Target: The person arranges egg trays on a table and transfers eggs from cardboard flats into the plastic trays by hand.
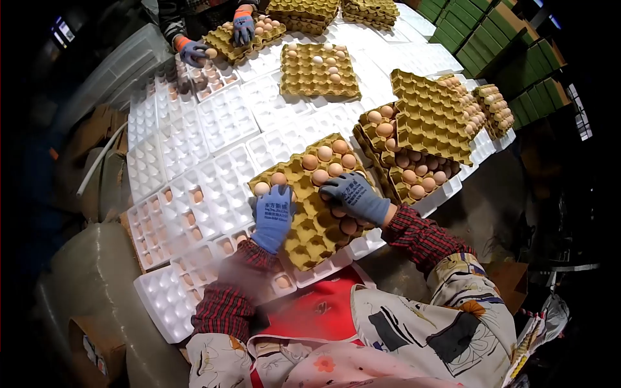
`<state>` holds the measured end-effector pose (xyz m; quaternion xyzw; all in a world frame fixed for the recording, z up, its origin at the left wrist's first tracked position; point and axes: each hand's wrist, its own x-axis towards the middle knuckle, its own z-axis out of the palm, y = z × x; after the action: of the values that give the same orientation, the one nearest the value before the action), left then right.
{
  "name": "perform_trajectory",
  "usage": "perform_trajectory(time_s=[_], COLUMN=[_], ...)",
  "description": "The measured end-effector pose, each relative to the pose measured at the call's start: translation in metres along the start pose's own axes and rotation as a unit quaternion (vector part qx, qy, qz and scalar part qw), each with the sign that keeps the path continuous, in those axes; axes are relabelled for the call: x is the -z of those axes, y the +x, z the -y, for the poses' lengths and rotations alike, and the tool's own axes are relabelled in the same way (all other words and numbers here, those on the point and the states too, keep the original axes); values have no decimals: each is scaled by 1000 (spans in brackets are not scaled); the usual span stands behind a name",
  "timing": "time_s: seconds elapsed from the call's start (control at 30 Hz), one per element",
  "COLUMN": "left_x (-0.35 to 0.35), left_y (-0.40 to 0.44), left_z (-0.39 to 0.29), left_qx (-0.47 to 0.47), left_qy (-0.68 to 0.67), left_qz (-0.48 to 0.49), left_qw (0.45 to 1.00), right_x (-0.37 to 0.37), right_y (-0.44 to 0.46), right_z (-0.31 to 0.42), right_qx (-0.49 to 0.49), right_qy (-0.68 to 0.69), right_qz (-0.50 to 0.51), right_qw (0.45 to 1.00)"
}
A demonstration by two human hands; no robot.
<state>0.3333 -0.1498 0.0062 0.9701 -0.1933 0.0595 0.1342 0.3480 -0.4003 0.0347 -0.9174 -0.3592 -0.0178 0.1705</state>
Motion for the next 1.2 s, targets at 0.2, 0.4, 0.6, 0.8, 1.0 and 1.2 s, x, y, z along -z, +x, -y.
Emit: perform_trajectory(time_s=[0.2,0.4,0.6,0.8,1.0,1.2], left_x=[5,32,28,82,20,40], left_y=[-7,45,27,5,36,-23], left_z=[40,3,23,65,24,69], left_qx=[173,108,121,280,232,283], left_qy=[-571,-19,-184,-631,197,-147], left_qz=[-120,89,-57,-3,172,-26], left_qw=[794,990,974,724,937,948], right_x=[34,27,27,37,0,14], right_y=[2,45,63,76,117,118], right_z=[-18,-41,-28,-77,-27,-34], right_qx=[-215,-48,-2,-66,-45,-33], right_qy=[471,327,58,477,-170,-76], right_qz=[35,101,155,72,146,83], right_qw=[855,938,986,874,974,993])
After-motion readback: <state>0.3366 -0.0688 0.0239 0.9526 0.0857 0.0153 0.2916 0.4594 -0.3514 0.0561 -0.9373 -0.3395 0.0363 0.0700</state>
